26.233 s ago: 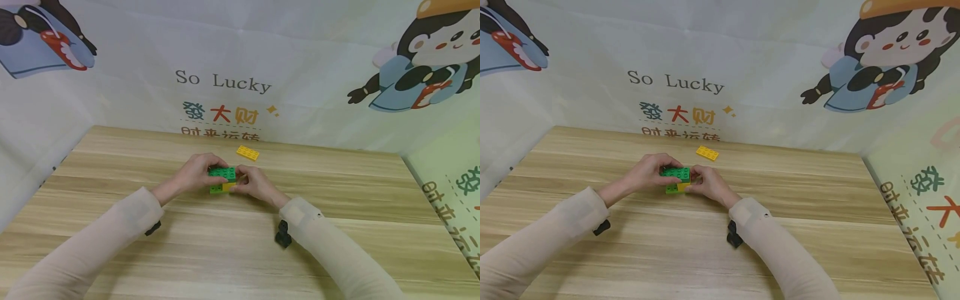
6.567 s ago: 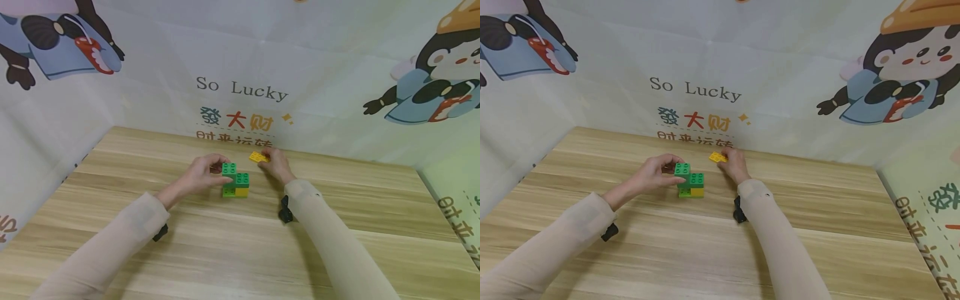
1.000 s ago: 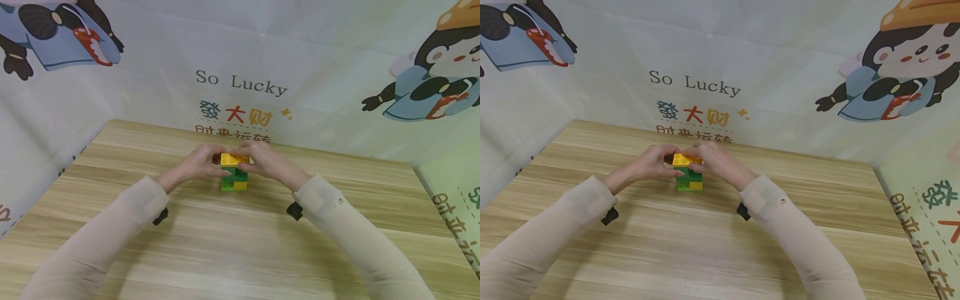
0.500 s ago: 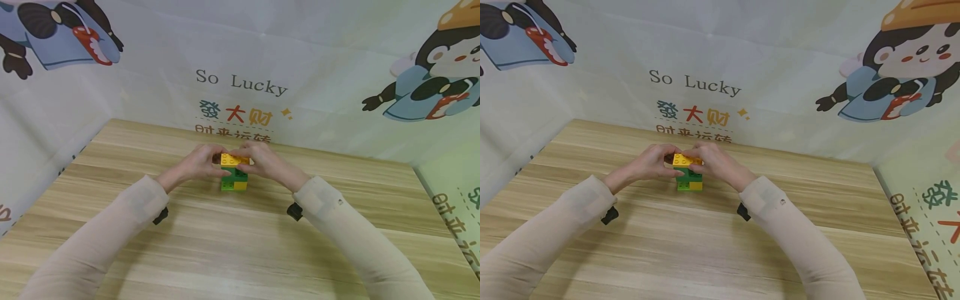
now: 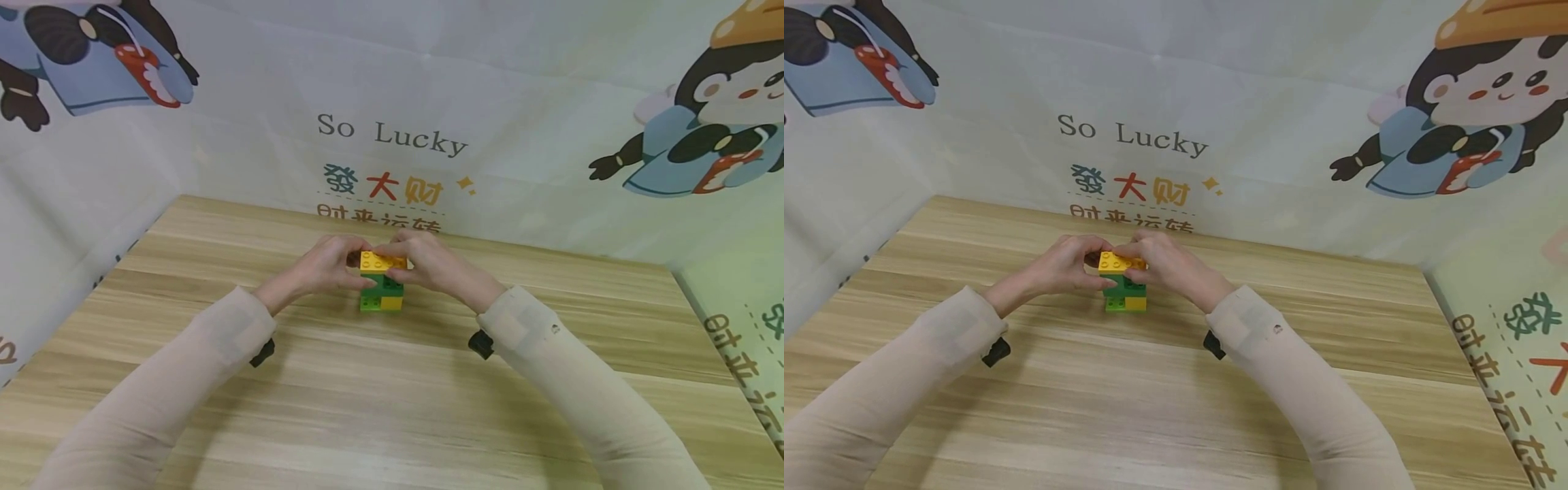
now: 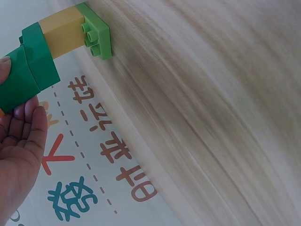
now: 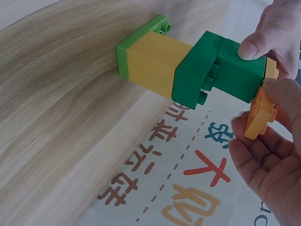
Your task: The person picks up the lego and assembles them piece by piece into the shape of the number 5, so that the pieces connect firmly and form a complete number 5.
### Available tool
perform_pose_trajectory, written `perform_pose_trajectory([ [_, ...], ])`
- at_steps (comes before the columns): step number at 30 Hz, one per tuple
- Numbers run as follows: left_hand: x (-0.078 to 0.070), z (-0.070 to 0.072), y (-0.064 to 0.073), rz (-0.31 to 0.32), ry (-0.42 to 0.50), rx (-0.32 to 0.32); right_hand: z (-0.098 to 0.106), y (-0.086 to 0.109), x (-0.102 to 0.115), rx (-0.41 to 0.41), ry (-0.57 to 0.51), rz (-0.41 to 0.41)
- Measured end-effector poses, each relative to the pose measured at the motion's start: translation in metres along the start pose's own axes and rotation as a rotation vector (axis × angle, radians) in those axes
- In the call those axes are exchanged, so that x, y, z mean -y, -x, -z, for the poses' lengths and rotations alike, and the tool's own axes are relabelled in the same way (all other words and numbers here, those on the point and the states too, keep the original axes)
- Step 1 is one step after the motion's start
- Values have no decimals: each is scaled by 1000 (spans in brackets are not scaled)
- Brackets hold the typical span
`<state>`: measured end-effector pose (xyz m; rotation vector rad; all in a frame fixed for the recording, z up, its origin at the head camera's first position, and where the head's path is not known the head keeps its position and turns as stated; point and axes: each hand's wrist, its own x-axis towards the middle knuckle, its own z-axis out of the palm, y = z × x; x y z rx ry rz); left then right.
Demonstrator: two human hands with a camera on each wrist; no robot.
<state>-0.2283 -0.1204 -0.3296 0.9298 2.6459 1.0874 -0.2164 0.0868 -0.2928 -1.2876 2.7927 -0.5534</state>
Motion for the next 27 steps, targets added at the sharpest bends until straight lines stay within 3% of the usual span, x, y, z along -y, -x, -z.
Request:
perform_pose_trajectory([
  [13,0,0,-2,-11,-10,6,-3,1,-2,4,0,-33],
  [27,-2,1,-3,-25,-28,1,-6,6,-4,-44,-22,-28],
])
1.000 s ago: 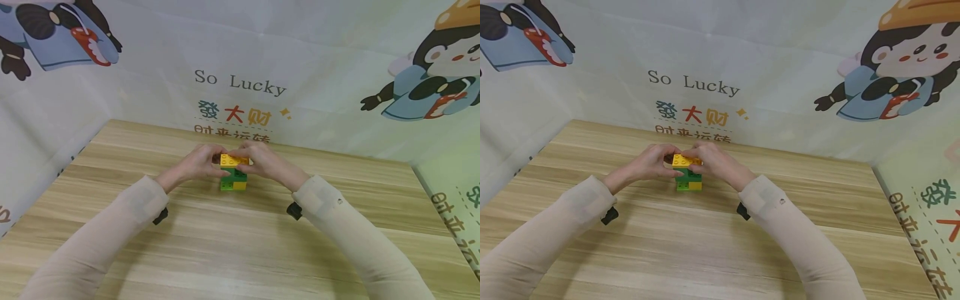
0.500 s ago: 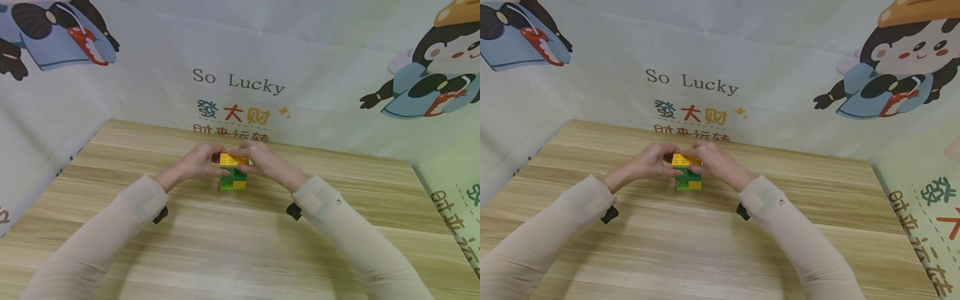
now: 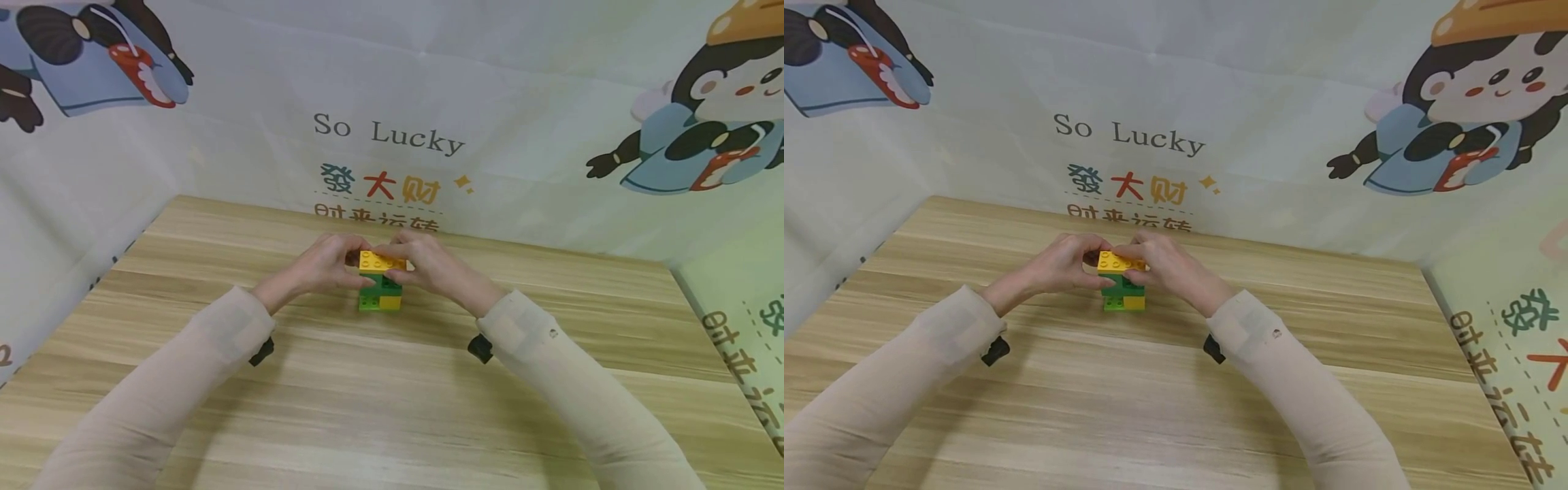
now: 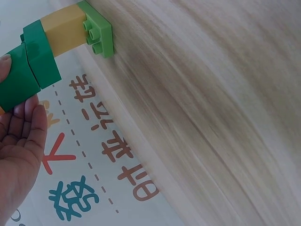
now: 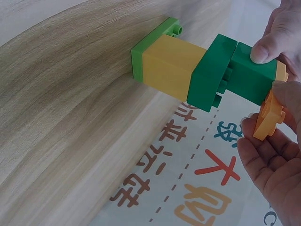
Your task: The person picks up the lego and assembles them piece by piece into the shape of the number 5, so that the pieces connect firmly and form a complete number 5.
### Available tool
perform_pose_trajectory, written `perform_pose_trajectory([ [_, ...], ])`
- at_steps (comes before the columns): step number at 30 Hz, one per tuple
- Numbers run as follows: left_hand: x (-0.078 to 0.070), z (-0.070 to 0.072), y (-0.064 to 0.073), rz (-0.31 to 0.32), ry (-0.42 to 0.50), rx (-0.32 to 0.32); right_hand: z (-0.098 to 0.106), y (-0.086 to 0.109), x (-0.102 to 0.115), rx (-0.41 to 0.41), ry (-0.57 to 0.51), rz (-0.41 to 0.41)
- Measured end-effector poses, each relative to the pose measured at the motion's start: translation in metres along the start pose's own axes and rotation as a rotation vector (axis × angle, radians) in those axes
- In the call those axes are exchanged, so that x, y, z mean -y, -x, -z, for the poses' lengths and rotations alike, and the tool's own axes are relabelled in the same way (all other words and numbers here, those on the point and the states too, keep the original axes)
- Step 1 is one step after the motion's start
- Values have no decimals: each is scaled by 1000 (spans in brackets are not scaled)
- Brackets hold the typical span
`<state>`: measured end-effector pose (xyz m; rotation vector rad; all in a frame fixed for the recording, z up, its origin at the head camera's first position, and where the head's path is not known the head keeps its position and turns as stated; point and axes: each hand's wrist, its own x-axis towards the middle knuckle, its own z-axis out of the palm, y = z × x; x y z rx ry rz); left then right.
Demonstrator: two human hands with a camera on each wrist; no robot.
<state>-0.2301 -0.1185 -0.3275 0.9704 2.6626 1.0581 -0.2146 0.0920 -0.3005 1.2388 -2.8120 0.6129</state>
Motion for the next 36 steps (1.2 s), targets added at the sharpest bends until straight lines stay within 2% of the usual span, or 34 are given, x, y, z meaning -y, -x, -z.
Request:
perform_pose_trajectory([
  [24,0,0,0,31,19,12,3,-3,0,30,-2,21],
  [36,0,-1,-1,39,36,22,3,-3,-2,32,-32,8],
])
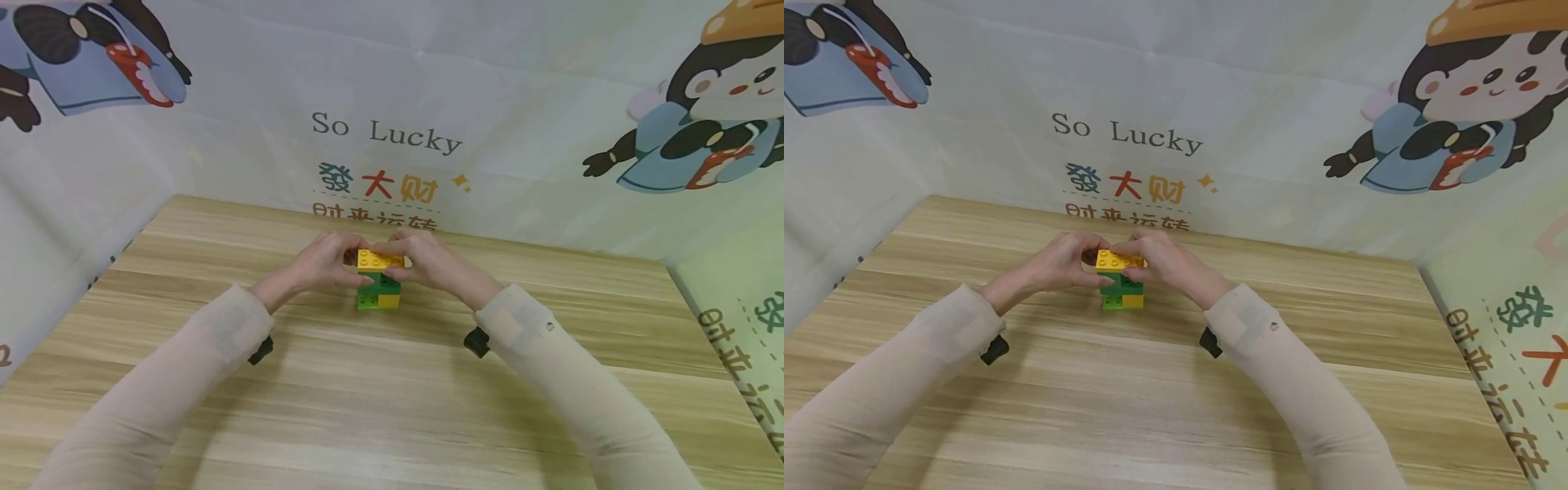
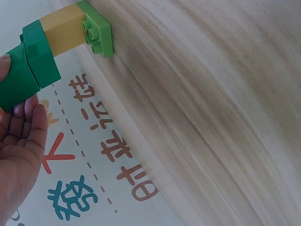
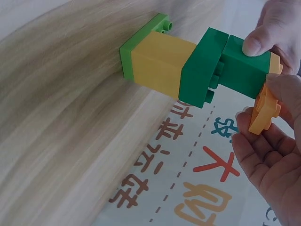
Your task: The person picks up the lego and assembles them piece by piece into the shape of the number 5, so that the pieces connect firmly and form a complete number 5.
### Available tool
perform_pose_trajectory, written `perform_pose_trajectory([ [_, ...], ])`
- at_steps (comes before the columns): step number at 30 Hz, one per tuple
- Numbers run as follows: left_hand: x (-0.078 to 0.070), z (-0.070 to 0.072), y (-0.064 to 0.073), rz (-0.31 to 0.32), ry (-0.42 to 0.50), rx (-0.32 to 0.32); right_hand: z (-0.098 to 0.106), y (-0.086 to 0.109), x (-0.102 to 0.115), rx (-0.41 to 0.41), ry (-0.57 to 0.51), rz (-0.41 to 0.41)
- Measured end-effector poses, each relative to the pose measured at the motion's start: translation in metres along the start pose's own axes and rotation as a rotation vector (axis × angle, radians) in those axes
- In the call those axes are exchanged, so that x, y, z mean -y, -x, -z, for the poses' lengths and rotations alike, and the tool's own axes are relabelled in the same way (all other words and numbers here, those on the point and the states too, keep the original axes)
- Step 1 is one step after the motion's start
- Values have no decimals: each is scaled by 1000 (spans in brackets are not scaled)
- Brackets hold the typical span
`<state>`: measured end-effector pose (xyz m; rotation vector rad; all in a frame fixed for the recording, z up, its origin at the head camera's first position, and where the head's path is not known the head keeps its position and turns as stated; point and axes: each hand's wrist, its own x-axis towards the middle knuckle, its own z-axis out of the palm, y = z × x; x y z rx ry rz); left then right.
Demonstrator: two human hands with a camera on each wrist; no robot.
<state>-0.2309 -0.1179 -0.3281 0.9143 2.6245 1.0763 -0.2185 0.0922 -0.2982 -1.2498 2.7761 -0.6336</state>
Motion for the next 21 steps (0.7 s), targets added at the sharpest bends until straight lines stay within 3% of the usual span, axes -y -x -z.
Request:
perform_pose_trajectory([
  [14,1,-4,1,-9,49,-22,-9,6,-8,-91,-93,16],
  [21,1,-3,0,1,25,-30,-7,2,-8,-81,-90,3],
])
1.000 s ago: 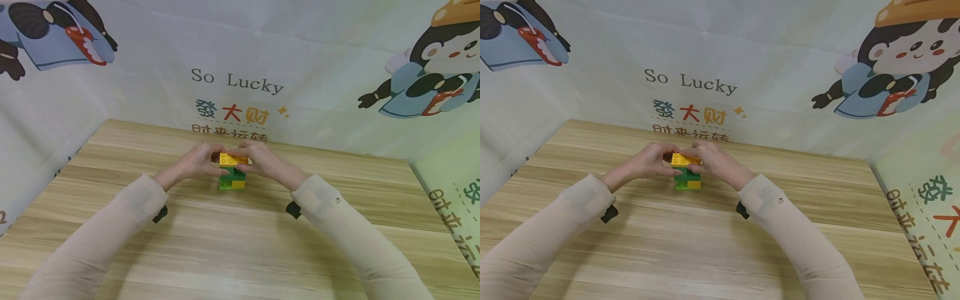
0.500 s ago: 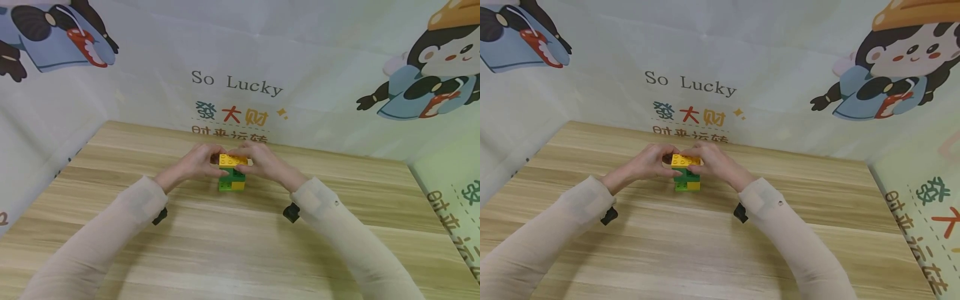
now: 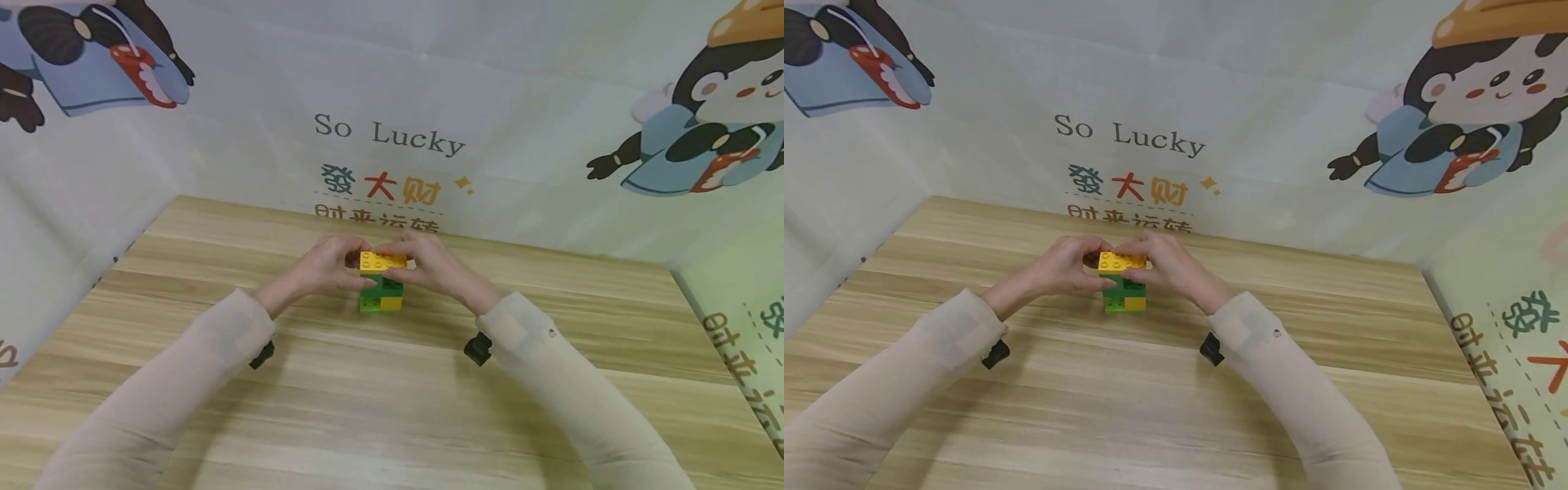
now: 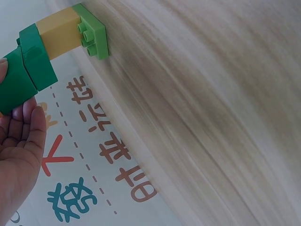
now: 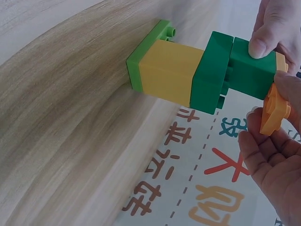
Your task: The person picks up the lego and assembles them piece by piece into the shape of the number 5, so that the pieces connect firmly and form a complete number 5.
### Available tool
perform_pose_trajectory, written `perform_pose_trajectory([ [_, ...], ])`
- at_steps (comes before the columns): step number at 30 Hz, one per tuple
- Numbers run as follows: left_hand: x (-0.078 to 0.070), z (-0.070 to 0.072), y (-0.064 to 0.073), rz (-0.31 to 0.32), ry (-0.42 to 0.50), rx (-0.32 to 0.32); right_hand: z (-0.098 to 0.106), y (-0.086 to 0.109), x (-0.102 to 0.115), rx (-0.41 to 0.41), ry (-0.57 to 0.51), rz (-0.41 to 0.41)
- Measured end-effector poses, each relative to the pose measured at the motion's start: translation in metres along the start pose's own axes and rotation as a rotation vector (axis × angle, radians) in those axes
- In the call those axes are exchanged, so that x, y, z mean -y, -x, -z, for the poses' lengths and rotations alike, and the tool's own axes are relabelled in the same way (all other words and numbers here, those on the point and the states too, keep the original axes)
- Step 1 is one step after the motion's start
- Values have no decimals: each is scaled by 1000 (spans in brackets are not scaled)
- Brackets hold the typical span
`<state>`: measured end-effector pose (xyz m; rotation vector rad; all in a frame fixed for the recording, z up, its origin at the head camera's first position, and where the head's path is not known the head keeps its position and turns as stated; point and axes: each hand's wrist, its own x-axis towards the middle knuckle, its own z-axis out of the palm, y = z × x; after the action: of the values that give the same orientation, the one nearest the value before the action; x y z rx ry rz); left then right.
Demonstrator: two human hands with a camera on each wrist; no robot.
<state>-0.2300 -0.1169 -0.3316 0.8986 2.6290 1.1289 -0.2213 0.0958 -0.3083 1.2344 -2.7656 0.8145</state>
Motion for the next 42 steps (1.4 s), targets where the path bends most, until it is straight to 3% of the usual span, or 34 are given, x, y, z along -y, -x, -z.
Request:
perform_pose_trajectory([
  [11,0,0,3,5,15,-5,-4,1,0,-4,-23,-27],
  [21,2,-4,4,12,-6,-5,-13,9,-5,-66,-147,-64],
  [32,5,-4,6,-19,-21,-17,-13,15,-9,-93,-212,-115],
  [42,8,-3,10,30,35,-59,-14,27,-19,-122,-323,-194],
])
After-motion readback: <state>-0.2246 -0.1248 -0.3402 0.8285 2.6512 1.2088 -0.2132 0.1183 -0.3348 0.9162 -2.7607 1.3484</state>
